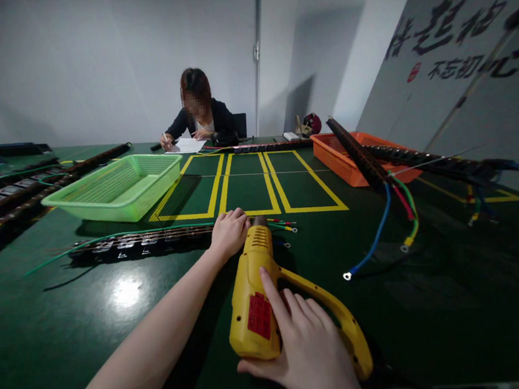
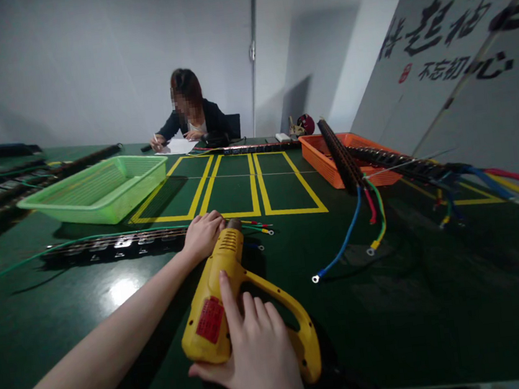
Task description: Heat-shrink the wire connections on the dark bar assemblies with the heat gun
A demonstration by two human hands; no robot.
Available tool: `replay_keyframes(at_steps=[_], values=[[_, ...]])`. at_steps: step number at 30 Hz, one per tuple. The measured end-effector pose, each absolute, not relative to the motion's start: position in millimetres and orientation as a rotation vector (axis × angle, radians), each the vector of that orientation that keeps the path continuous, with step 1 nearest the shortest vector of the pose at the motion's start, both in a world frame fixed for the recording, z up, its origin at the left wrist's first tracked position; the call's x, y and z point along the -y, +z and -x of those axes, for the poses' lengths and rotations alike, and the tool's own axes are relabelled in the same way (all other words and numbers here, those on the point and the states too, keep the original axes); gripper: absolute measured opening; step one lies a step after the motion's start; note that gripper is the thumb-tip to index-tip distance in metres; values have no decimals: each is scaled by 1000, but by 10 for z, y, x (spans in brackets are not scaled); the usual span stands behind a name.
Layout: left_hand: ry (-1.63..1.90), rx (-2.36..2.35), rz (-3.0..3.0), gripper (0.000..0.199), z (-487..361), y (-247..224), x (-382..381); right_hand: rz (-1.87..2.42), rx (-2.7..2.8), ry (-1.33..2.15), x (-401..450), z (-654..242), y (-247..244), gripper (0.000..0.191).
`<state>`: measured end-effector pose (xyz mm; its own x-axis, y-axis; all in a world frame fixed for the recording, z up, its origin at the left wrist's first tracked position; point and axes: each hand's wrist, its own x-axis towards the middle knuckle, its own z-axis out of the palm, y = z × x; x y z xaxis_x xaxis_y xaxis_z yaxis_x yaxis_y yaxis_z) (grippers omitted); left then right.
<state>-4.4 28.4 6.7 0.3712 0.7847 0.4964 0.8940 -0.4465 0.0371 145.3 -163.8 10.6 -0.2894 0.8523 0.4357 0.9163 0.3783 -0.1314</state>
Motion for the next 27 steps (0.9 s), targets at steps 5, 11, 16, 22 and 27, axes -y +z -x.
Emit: replay_keyframes(at_steps=[5, 11, 16, 22, 27], values=[[-679, 1501, 2369, 36, 41, 71, -273, 1539, 2212, -89, 1647, -1643, 170, 123], [-688, 1498, 2362, 37, 44, 68, -270, 1611, 2198, -42, 1700, -1856, 228, 121], [-713, 1501, 2378, 38, 62, 46, -288, 1636, 2196, -150, 1739, -1997, 175, 120], [-749, 1503, 2378, 35, 68, 56, -275, 1673, 2157, -231, 1774, -1946, 164, 116], [-775, 1530, 2353, 30, 50, 53, -268, 1688, 2142, -159, 1760, -1745, 182, 116]])
